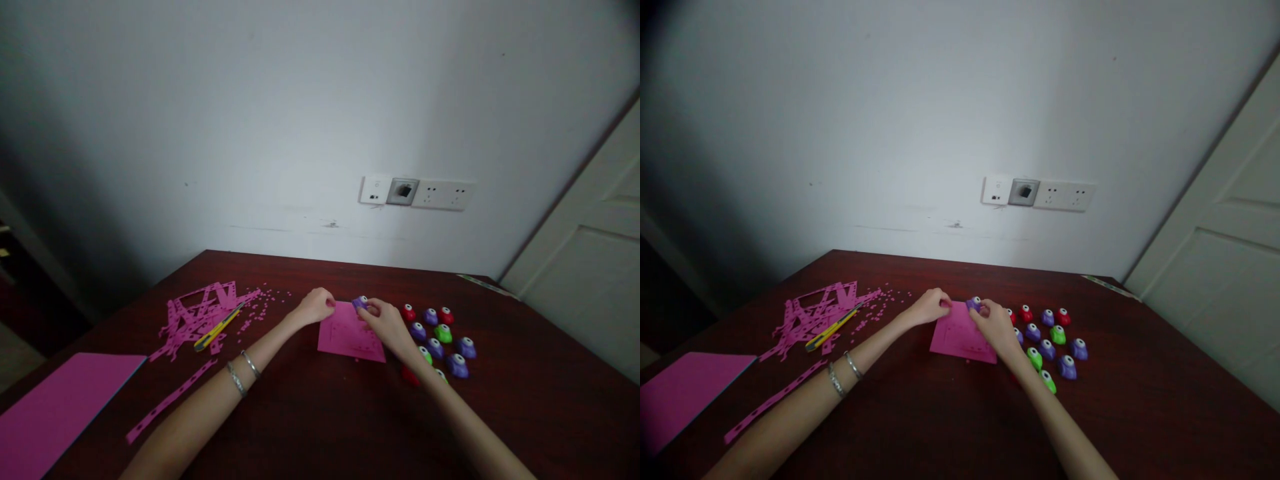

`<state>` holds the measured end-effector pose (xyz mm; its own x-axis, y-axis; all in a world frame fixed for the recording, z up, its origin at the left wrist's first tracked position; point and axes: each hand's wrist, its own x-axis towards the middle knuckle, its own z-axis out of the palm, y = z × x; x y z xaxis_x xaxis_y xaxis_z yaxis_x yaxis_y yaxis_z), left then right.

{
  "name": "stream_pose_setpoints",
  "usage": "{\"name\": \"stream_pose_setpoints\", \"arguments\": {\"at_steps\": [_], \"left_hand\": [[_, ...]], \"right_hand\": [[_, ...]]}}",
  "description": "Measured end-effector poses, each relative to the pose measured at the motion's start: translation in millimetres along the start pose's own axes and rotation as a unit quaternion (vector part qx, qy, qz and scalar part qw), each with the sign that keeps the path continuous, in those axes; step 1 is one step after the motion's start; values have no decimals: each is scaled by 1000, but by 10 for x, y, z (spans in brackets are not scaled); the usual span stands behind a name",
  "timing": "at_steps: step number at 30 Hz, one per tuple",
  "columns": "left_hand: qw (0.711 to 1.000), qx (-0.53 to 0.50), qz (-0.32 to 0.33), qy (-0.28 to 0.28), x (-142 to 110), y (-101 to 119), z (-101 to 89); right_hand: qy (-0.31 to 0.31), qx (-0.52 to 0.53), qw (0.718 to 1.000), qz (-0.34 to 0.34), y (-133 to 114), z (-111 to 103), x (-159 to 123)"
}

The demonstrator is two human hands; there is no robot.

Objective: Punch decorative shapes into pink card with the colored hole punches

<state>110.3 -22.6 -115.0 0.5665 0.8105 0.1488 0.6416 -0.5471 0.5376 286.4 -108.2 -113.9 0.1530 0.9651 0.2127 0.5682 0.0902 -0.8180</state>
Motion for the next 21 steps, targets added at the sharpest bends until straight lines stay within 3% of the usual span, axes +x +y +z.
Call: {"name": "stream_pose_setpoints", "arguments": {"at_steps": [3,5,11,21], "left_hand": [[995,-22,-1,-101,20,2,-6],[991,-4,-16,-129,17,35,13],[986,78,-61,-133,-2,107,74],[986,31,-40,-162,51,-18,152]], "right_hand": [[-5,-41,999,5,-18,-39,-149],[-5,-69,998,3,-6,-37,-259],[-34,-88,996,-6,30,-5,-522],[-16,-173,984,-42,-30,-56,-617]]}}
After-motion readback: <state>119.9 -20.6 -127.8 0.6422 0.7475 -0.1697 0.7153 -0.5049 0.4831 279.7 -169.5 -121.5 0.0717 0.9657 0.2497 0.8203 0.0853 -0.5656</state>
